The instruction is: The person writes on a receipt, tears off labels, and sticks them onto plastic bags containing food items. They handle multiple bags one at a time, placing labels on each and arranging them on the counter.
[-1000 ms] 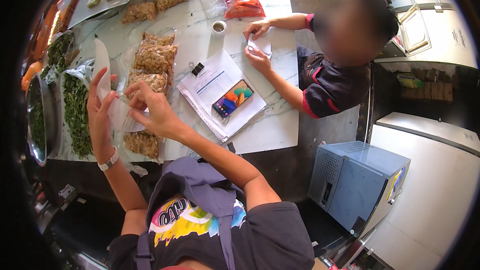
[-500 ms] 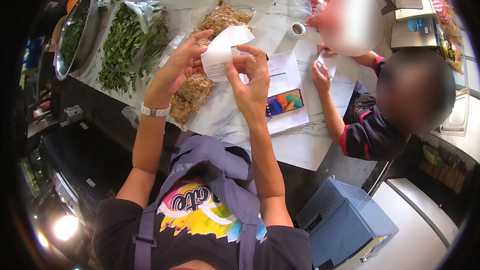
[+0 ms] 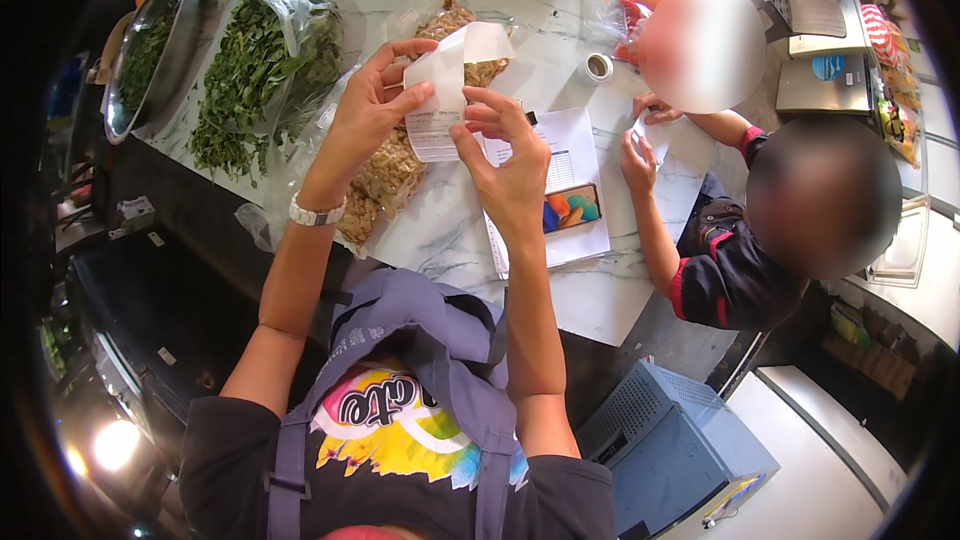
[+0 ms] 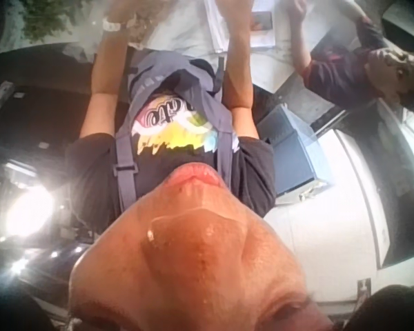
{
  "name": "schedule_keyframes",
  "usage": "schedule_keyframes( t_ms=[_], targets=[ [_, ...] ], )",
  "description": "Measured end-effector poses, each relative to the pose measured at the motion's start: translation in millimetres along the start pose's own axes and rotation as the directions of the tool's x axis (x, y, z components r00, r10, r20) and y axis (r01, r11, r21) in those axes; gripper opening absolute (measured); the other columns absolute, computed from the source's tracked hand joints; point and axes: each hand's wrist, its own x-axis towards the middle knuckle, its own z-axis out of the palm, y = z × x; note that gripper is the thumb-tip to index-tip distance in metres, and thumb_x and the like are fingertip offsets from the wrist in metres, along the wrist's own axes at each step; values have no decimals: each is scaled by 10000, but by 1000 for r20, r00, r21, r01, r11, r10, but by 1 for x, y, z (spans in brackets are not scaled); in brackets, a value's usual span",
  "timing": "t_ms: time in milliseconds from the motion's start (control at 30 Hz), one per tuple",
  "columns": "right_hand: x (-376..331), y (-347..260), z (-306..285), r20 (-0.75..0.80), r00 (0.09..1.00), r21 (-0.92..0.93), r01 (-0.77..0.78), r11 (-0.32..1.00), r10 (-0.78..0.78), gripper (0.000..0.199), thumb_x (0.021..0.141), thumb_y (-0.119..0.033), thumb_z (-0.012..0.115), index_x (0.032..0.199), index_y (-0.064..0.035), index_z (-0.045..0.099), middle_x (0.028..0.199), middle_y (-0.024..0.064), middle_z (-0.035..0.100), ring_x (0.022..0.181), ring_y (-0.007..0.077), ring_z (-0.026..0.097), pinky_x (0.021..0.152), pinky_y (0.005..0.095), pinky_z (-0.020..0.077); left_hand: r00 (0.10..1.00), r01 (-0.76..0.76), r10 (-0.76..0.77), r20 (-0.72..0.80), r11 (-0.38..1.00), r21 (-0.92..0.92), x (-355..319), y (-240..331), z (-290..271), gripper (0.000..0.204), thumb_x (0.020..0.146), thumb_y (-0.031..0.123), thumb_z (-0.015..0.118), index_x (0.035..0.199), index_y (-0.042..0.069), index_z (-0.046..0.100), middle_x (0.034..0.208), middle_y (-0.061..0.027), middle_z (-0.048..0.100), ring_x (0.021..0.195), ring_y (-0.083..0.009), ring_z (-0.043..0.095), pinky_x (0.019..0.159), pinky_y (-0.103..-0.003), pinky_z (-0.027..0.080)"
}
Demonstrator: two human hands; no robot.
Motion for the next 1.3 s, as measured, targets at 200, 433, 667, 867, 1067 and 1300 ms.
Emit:
schedule_keyframes(
  t_ms=[200,433,667,867,1067,1300],
  targets=[
    [4,-5,11,-19,994,-243,98,965,-105,281,732,-16,733,1005,-76,703,795,77,695,743,163,664,741,291,496,999,28,-29,-25,999,-41,4,-9,-4,408,859,60,632,1252,78,526,1014,-79,661,867,-104,628,751,-242,516],
    [7,2,17,54,979,-334,203,920,-196,198,734,-28,734,927,-67,709,815,70,702,763,209,658,743,312,482,998,40,-39,-54,999,24,7,-24,-13,331,842,43,631,1169,55,584,964,-66,662,832,-103,639,719,-236,521],
    [5,8,20,52,992,-333,126,935,-115,154,735,-27,728,883,-43,691,803,71,703,764,205,669,737,305,495,977,-35,63,-202,990,138,6,-33,-10,235,802,45,632,1036,34,650,864,-59,655,669,-109,652,585,-242,513],
    [7,13,24,29,1000,-223,2,975,4,111,786,-40,702,894,-19,682,809,89,707,747,172,682,726,284,514,981,12,39,-191,967,256,7,-21,-9,220,833,-1,620,1052,11,633,974,-47,649,771,-110,668,629,-216,521],
    [15,23,32,-2,1000,-233,10,972,-10,91,820,-30,667,892,12,632,837,109,677,734,209,667,726,308,506,980,-23,71,-188,969,245,18,-26,-12,193,843,-10,615,1032,15,645,953,-34,656,797,-83,660,629,-200,510],
    [24,34,39,43,996,-217,88,972,-81,63,838,8,630,890,5,595,1071,148,553,971,244,583,770,334,500,963,-3,72,-260,966,258,41,-43,-34,198,845,-16,615,1030,36,662,933,-15,657,754,-64,644,600,-185,500]
  ],
)
